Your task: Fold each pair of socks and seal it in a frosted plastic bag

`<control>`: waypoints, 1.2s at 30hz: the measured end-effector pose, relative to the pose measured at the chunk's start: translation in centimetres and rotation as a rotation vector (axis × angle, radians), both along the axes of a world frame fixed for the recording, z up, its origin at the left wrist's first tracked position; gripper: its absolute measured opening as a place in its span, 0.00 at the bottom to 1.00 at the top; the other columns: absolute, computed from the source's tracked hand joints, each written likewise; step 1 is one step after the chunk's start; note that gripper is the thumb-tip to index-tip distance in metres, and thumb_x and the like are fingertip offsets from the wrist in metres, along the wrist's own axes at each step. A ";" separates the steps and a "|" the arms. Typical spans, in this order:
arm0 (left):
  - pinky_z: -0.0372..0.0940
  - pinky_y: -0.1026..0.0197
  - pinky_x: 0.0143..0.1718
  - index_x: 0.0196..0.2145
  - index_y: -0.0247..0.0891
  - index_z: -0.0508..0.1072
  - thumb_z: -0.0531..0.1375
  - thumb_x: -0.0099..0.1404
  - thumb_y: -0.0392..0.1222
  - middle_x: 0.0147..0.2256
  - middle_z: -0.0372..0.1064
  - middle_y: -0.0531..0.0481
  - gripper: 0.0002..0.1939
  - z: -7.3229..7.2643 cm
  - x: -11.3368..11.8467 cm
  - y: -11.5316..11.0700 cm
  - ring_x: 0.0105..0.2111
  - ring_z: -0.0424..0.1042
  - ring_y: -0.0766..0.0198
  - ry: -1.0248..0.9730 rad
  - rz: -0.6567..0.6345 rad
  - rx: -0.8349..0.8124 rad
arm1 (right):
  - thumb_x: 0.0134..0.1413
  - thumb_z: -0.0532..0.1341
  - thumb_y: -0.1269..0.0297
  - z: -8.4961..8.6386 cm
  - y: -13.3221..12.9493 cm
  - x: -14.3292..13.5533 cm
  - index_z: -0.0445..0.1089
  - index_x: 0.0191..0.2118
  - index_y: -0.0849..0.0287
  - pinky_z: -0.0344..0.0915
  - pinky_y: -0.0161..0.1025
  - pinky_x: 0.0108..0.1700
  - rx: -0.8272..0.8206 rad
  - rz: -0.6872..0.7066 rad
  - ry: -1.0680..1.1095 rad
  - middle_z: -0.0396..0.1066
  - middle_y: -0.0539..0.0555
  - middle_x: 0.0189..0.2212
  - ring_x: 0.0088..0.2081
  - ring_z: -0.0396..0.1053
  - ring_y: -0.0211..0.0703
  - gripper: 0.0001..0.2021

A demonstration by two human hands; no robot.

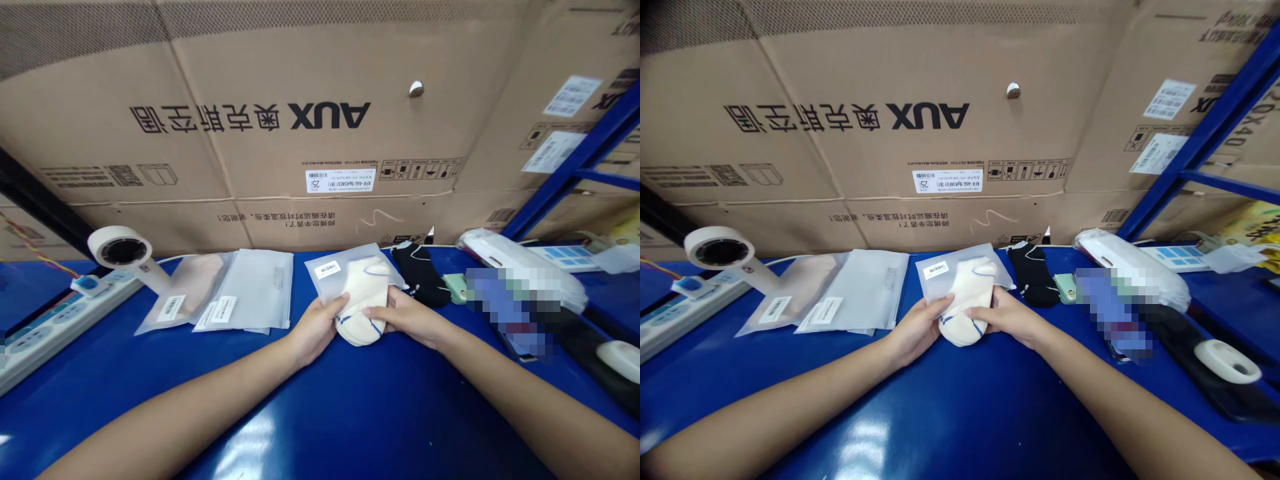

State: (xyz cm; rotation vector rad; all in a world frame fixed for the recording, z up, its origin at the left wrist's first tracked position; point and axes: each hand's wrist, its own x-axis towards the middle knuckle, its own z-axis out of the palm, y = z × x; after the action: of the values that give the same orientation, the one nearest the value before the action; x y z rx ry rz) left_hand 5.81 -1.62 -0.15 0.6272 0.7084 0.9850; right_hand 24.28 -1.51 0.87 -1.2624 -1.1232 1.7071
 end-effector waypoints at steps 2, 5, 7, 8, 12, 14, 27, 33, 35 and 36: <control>0.66 0.49 0.55 0.51 0.29 0.74 0.62 0.66 0.36 0.46 0.77 0.37 0.16 0.1 0.0 0.1 0.46 0.77 0.51 0.011 0.023 -0.046 | 0.42 0.75 0.66 0.2 -0.2 0.1 0.67 0.52 0.56 0.75 0.36 0.31 -0.005 0.040 -0.009 0.77 0.57 0.46 0.41 0.78 0.48 0.30; 0.66 0.49 0.55 0.52 0.29 0.74 0.59 0.68 0.35 0.45 0.77 0.37 0.15 0.1 0.0 0.2 0.46 0.77 0.52 -0.023 0.018 -0.061 | 0.43 0.75 0.66 -0.1 -0.2 -0.2 0.65 0.52 0.56 0.77 0.39 0.36 -0.027 -0.012 0.103 0.77 0.57 0.47 0.42 0.78 0.48 0.30; 0.65 0.49 0.56 0.52 0.29 0.74 0.59 0.68 0.35 0.47 0.77 0.37 0.16 0.0 -0.1 0.3 0.47 0.76 0.52 -0.062 0.003 -0.037 | 0.43 0.74 0.67 -0.4 0.0 -0.5 0.64 0.52 0.56 0.78 0.41 0.38 -0.035 -0.080 0.151 0.77 0.57 0.46 0.41 0.78 0.48 0.30; 0.65 0.49 0.57 0.52 0.30 0.74 0.59 0.68 0.35 0.47 0.77 0.37 0.16 0.0 -0.1 0.4 0.47 0.76 0.52 -0.074 -0.002 -0.022 | 0.43 0.74 0.68 -0.5 0.1 -0.5 0.65 0.52 0.57 0.78 0.42 0.39 -0.037 -0.106 0.158 0.77 0.57 0.45 0.41 0.78 0.48 0.29; 0.63 0.51 0.58 0.51 0.30 0.75 0.60 0.67 0.34 0.49 0.76 0.38 0.15 -0.2 -0.1 0.4 0.49 0.75 0.54 -0.070 -0.030 0.029 | 0.44 0.73 0.70 -0.7 0.5 -0.6 0.67 0.48 0.59 0.78 0.40 0.40 -0.029 -0.213 0.173 0.78 0.58 0.44 0.42 0.79 0.49 0.24; 0.62 0.52 0.59 0.50 0.31 0.75 0.61 0.67 0.35 0.50 0.75 0.38 0.14 -0.3 -0.1 0.4 0.49 0.75 0.55 -0.064 -0.049 0.049 | 0.44 0.72 0.72 -0.6 0.5 -0.8 0.67 0.48 0.60 0.78 0.40 0.40 -0.020 -0.287 0.189 0.79 0.59 0.43 0.41 0.79 0.50 0.24; 0.57 0.52 0.61 0.48 0.33 0.77 0.71 0.57 0.46 0.46 0.77 0.42 0.23 -0.9 0.1 0.2 0.52 0.72 0.52 0.131 -0.179 0.264 | 0.46 0.68 0.73 -1.5 -1.3 -3.6 0.67 0.52 0.55 0.77 0.43 0.47 0.081 -0.469 0.416 0.78 0.54 0.44 0.49 0.76 0.51 0.25; 0.58 0.52 0.61 0.50 0.36 0.76 0.71 0.57 0.43 0.50 0.75 0.41 0.23 -0.1 0.0 0.1 0.54 0.71 0.53 0.078 -0.148 0.175 | 0.50 0.67 0.71 -0.9 -1.2 -3.7 0.70 0.46 0.56 0.73 0.42 0.53 0.082 -0.368 0.417 0.78 0.54 0.45 0.51 0.74 0.47 0.17; 0.60 0.51 0.60 0.51 0.36 0.74 0.66 0.64 0.44 0.51 0.74 0.40 0.19 -0.1 -0.1 0.3 0.51 0.73 0.56 0.009 -0.097 0.039 | 0.52 0.66 0.69 -0.5 -0.9 -3.0 0.72 0.44 0.58 0.72 0.42 0.55 0.050 -0.230 0.362 0.78 0.56 0.43 0.49 0.76 0.46 0.12; 0.61 0.52 0.59 0.51 0.35 0.74 0.62 0.67 0.43 0.51 0.74 0.40 0.17 0.0 -0.2 0.5 0.49 0.74 0.57 -0.012 -0.064 -0.020 | 0.52 0.65 0.68 -0.3 -0.7 -2.5 0.72 0.43 0.59 0.71 0.42 0.55 0.044 -0.153 0.301 0.78 0.57 0.42 0.48 0.76 0.46 0.11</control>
State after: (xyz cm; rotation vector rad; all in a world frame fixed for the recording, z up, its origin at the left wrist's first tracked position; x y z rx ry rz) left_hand 5.62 -1.12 -0.19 0.6222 0.6831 0.9212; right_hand 21.74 -2.22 0.59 -0.9969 -0.8596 1.6805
